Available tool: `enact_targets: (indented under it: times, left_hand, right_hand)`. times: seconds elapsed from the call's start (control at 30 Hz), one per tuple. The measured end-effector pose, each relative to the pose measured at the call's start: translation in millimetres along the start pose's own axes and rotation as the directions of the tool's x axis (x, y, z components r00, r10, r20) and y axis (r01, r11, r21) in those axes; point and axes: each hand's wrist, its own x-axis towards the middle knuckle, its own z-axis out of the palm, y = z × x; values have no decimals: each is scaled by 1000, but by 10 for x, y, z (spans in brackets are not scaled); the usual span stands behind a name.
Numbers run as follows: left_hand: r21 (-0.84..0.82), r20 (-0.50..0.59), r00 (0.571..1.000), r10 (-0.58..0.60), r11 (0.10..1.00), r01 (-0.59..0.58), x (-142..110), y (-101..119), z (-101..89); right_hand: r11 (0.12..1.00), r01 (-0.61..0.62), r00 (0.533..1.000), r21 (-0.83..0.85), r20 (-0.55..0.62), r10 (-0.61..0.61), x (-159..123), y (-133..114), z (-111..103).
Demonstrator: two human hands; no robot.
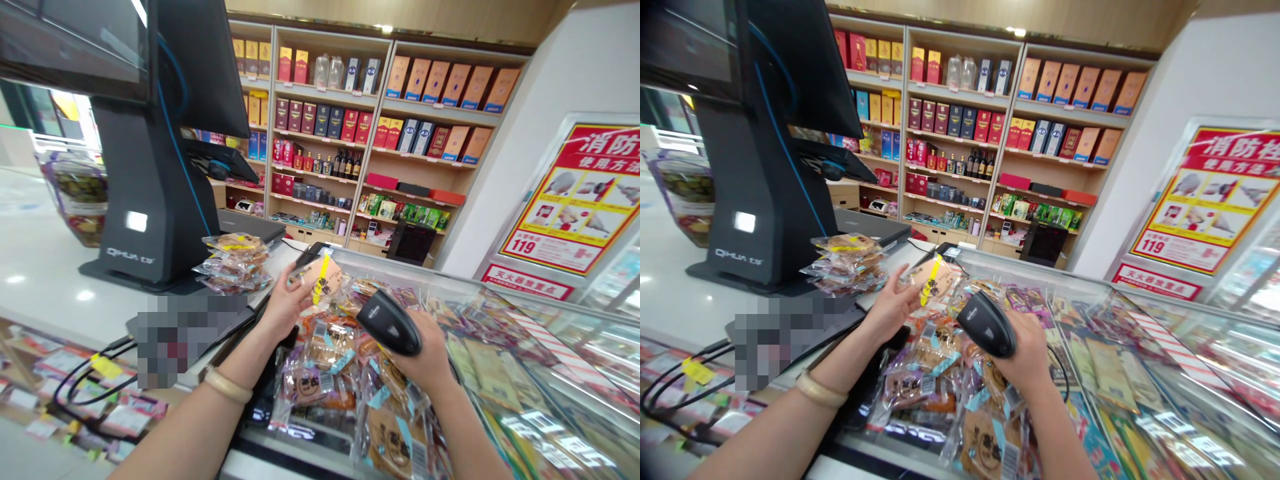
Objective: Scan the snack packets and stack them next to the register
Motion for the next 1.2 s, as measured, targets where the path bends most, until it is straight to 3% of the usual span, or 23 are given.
enact_targets:
  times: [0.03, 0.1, 0.17, 0.23, 0.33, 0.43, 0.63, 0.73, 0.93, 1.0, 1.07, 1.13, 1.2]
  left_hand:
    - [119, -55, 985, 164, 981, -156, 18, 0, -26]
    - [400, -62, 889, 454, 827, -394, 64, 9, -102]
    - [653, 46, 783, 620, 575, -493, 117, 23, -196]
    - [825, 181, 735, 654, 306, -475, 170, 27, -284]
    - [927, 307, 784, 540, 16, -375, 235, 7, -378]
    - [935, 351, 839, 416, -113, -335, 245, -13, -421]
    - [947, 310, 882, 355, -195, -255, 139, 30, -349]
    - [955, 289, 882, 372, -171, -240, 143, 16, -310]
    - [986, 150, 935, 322, -118, -118, 206, -93, -351]
    - [987, 164, 912, 377, -57, -153, 188, -72, -330]
    - [956, 239, 885, 399, 62, -286, 146, -27, -282]
    - [870, 383, 885, 264, 219, -441, 88, 11, -228]
    - [800, 532, 847, 13, 320, -508, 22, 24, -185]
  right_hand:
    - [1000, 4, 1000, -4, -11, -4, 0, 4, 0]
    - [1000, 6, 1000, -11, -25, -6, 0, 10, 2]
    - [1000, 10, 999, -16, -36, -11, 2, 11, 4]
    - [1000, 16, 999, -20, -42, -17, 6, 8, 7]
    - [1000, 20, 999, -18, -37, -20, 16, -2, 7]
    - [1000, 20, 999, -11, -39, -20, 26, -12, 4]
    - [1000, 19, 999, 3, -28, -18, 7, -1, 8]
    - [1000, 16, 1000, 3, -24, -16, -1, 6, 10]
    - [1000, 17, 999, -8, -28, -17, 31, -22, -8]
    - [1000, 20, 999, -6, -28, -20, 39, -29, -10]
    - [1000, 16, 999, -8, -28, -17, 38, -28, -6]
    - [1000, 11, 1000, -11, -20, -12, 30, -21, 1]
    - [1000, 9, 1000, -11, 0, -9, 19, -13, 7]
